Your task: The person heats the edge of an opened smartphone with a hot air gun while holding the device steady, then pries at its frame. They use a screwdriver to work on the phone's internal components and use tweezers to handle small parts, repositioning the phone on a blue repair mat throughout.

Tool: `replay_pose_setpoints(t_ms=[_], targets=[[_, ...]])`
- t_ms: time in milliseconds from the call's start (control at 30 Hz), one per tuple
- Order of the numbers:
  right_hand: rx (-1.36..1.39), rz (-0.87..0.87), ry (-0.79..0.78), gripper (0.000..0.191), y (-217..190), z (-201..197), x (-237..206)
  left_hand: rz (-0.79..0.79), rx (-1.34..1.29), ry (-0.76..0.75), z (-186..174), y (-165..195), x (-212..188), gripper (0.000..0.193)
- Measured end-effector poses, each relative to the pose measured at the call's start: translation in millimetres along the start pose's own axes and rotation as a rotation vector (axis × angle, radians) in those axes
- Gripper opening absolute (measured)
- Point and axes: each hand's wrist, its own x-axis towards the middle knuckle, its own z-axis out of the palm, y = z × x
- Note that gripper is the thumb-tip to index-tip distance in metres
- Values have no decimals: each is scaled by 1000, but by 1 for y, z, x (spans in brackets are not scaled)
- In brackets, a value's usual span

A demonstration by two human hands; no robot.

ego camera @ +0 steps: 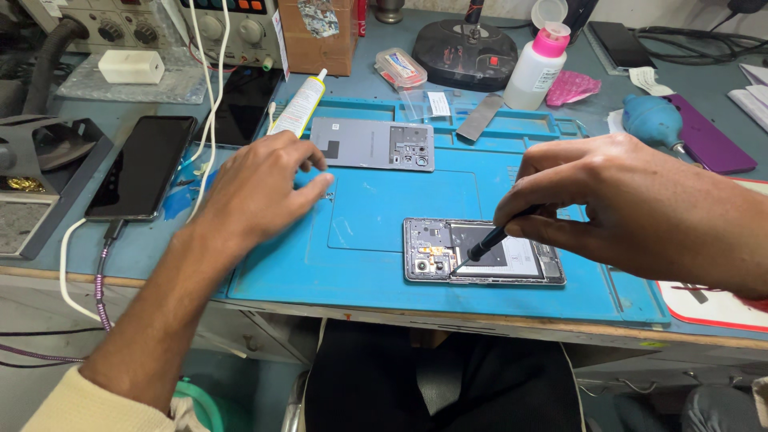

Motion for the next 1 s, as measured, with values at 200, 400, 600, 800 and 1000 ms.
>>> replay_pose_setpoints(t_ms=[200, 400, 600, 800, 1000], targets=[[-127, 124, -89, 24, -20, -9, 9, 212, -146, 94, 14, 33, -10, 17], [-152, -13, -99, 21, -33, -14, 14, 307, -313, -58, 29, 66, -22, 42], [-279, 163, -262, 25, -33, -12, 14, 344, -401, -145, 38, 75, -28, 80], [-252, 42, -74, 53, -30, -6, 12, 310, -458, -136, 44, 71, -27, 77], [-182, -60, -30, 44, -28, -6, 12, 301, -470, -129, 44, 70, -29, 75]])
